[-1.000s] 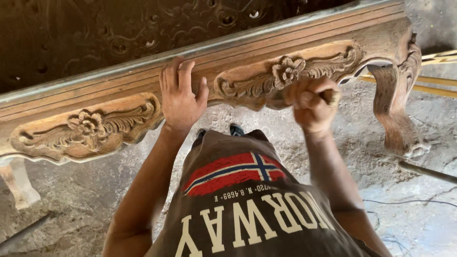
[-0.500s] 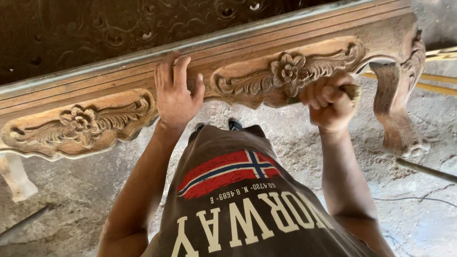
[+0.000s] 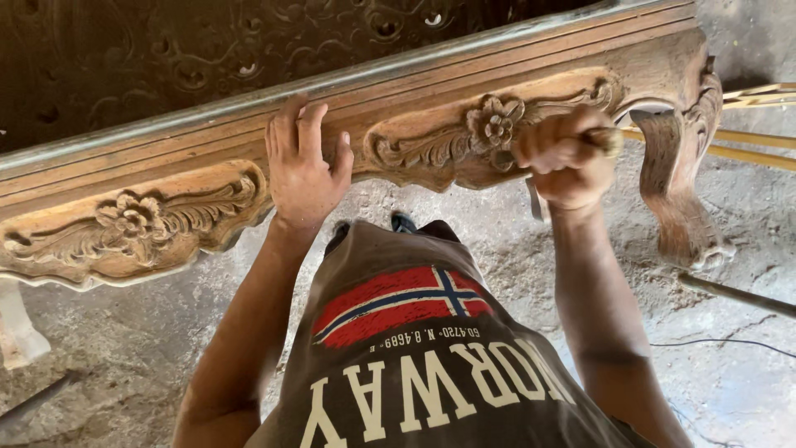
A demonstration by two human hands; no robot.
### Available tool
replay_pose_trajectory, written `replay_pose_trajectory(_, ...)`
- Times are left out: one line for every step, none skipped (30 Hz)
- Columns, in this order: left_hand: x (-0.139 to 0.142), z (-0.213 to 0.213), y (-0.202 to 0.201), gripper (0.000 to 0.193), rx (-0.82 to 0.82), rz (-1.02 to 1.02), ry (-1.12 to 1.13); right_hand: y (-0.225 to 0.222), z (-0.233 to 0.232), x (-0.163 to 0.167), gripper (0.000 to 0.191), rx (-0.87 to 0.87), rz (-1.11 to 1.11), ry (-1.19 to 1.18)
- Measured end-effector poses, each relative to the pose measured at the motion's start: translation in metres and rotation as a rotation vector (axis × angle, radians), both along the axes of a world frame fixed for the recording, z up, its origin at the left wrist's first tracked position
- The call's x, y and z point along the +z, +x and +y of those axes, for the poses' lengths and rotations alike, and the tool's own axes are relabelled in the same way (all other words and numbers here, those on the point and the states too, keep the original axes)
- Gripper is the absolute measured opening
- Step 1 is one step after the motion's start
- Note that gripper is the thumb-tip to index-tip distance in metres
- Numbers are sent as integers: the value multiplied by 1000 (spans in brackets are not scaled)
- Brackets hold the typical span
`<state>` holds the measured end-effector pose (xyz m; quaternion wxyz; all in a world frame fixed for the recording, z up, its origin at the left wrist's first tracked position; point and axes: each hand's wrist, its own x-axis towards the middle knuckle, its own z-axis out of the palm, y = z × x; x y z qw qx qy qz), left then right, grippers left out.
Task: The person sands the carved rail and legs of a wooden bench, rubbing a sanding block by hand along the carved floral details and edges. They briefly use a small chisel to scrape a carved section, then resume sanding along the rail.
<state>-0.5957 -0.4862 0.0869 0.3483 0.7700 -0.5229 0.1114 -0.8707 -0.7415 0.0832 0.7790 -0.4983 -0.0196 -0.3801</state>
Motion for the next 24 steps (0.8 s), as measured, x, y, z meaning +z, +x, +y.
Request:
replay_pose_trajectory(0, 1, 0, 50, -8, 4, 4, 0, 0, -4, 21, 59, 24, 7)
replay_pose_trajectory(0, 1, 0, 50, -15, 7, 12, 1, -2, -7, 20, 115, 43, 11)
replay_pose_trajectory(0, 1, 1, 51, -19, 7, 17, 4, -2, -11, 19, 174, 60, 12)
replay_pose_trajectory(0, 1, 1, 52, -24, 12, 26, 6, 0, -14, 19, 176, 79, 39)
replay_pose_trajectory(1, 1, 0, 51, -27, 16, 28, 9, 0, -15, 18, 175, 98, 66)
replay_pose_trajectory(1, 1, 0, 51, -29, 17, 25, 12, 3, -15, 18, 175, 115, 86)
replay_pose_trajectory(2, 1, 1, 51, -25, 12, 17, 14, 2, -12, 16, 148, 101, 33)
replay_pose_trajectory(2, 1, 1, 51, -15, 16, 6, 16, 3, -9, 14, 123, 85, -18)
replay_pose_trajectory(2, 0, 1, 51, -11, 28, 4, 15, 2, -3, 12, 93, 76, -59)
replay_pose_trajectory(2, 1, 0, 51, -10, 47, 9, 13, 0, 4, 13, 100, 97, -37)
replay_pose_trajectory(1, 1, 0, 51, -10, 36, 8, 11, -3, 10, 15, 105, 115, -21)
replay_pose_trajectory(1, 1, 0, 51, -12, 22, -2, 4, -10, 19, 17, 108, 131, -14)
replay_pose_trajectory(0, 1, 0, 51, -12, 5, -16, -1, -15, 25, 19, 44, 147, -56)
replay_pose_trajectory(-2, 1, 0, 51, -13, -11, -16, -8, -20, 30, 21, -16, 166, -96)
replay_pose_trajectory(-3, 1, 1, 51, -9, -28, -13, -12, -22, 32, 23, -72, 183, -135)
replay_pose_trajectory(-4, 1, 1, 51, -8, -43, -6, -15, -22, 31, 20, -61, 157, -156)
replay_pose_trajectory(-6, 1, 2, 50, -7, -47, 3, -19, -20, 29, 18, -62, 137, -171)
replay_pose_trajectory(-7, 0, 2, 49, -7, -53, 7, -20, -16, 25, 18, -63, 117, -191)
replay_pose_trajectory(-8, -1, 3, 48, -1, -64, 6, -21, -11, 22, 19, -62, 119, -183)
replay_pose_trajectory(-8, -1, 3, 48, 1, -60, 9, -21, -5, 18, 20, -61, 122, -168)
replay_pose_trajectory(-9, -1, 4, 48, -4, -58, 13, -22, 0, 17, 22, -66, 124, -151)
replay_pose_trajectory(-8, -2, 4, 49, -10, -57, 11, -25, 3, 20, 23, -220, 191, -176)
replay_pose_trajectory(-8, -1, 3, 49, -11, -56, 9, -27, 4, 25, 23, -367, 254, -207)
replay_pose_trajectory(-8, -1, 3, 49, -6, -55, 7, -30, 4, 31, 24, -508, 316, -238)
